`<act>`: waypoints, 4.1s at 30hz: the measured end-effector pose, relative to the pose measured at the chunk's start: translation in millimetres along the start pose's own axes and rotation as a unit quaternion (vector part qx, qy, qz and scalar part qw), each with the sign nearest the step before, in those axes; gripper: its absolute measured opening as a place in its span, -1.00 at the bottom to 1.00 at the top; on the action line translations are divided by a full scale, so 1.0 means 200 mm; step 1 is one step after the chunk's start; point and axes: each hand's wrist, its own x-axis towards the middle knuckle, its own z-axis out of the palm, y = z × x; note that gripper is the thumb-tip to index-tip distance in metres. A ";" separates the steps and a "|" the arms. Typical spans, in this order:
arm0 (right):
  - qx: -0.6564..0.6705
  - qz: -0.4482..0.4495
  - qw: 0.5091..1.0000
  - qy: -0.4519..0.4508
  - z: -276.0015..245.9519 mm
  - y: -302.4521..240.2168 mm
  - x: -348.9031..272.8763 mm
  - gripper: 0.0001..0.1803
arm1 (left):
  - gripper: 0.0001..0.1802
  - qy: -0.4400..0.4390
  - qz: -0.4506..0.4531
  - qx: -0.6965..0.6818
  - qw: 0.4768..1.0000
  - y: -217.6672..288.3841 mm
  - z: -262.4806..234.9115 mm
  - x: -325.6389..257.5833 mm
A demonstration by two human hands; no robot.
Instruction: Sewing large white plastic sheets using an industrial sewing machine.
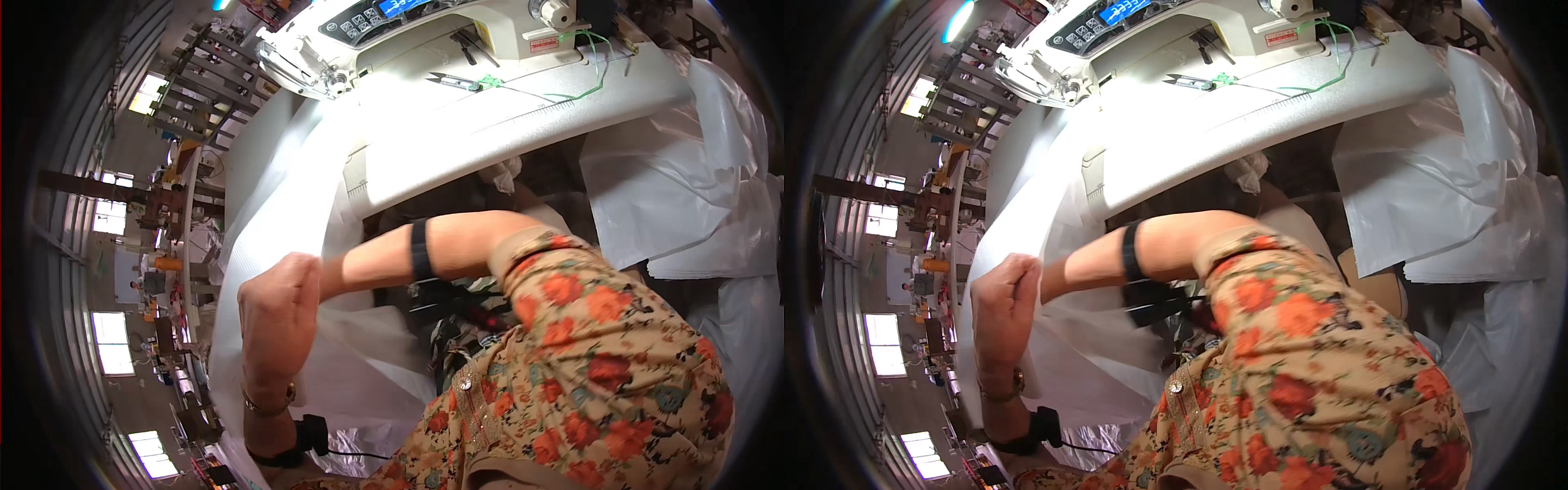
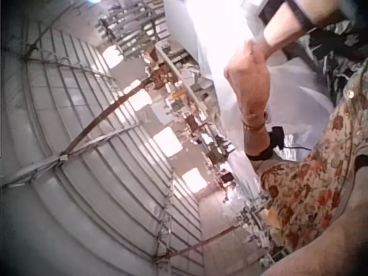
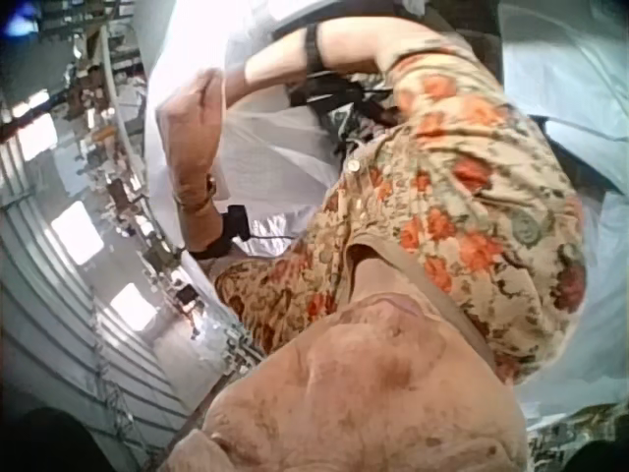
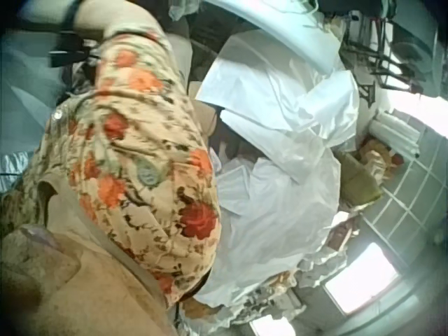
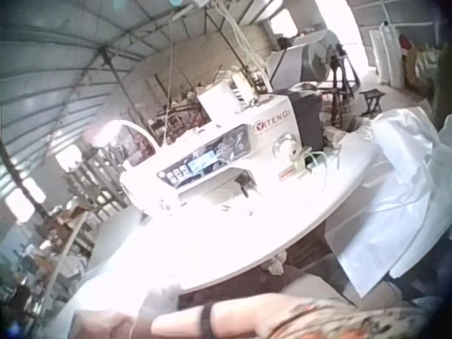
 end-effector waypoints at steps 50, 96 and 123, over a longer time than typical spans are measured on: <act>-0.399 -0.029 0.889 -0.224 -1.25 -0.22 -0.15 -0.84 | -0.85 0.338 -0.259 -0.178 0.887 0.00 0.83 -0.38; -0.546 0.220 0.809 0.010 -1.37 -0.27 -0.27 -0.51 | -0.83 0.108 -0.010 -0.245 0.963 -0.19 0.86 0.29; -0.550 0.165 0.816 0.068 -1.32 -0.16 -0.24 -0.74 | -0.65 0.168 -0.040 -0.325 0.930 -0.43 0.72 0.66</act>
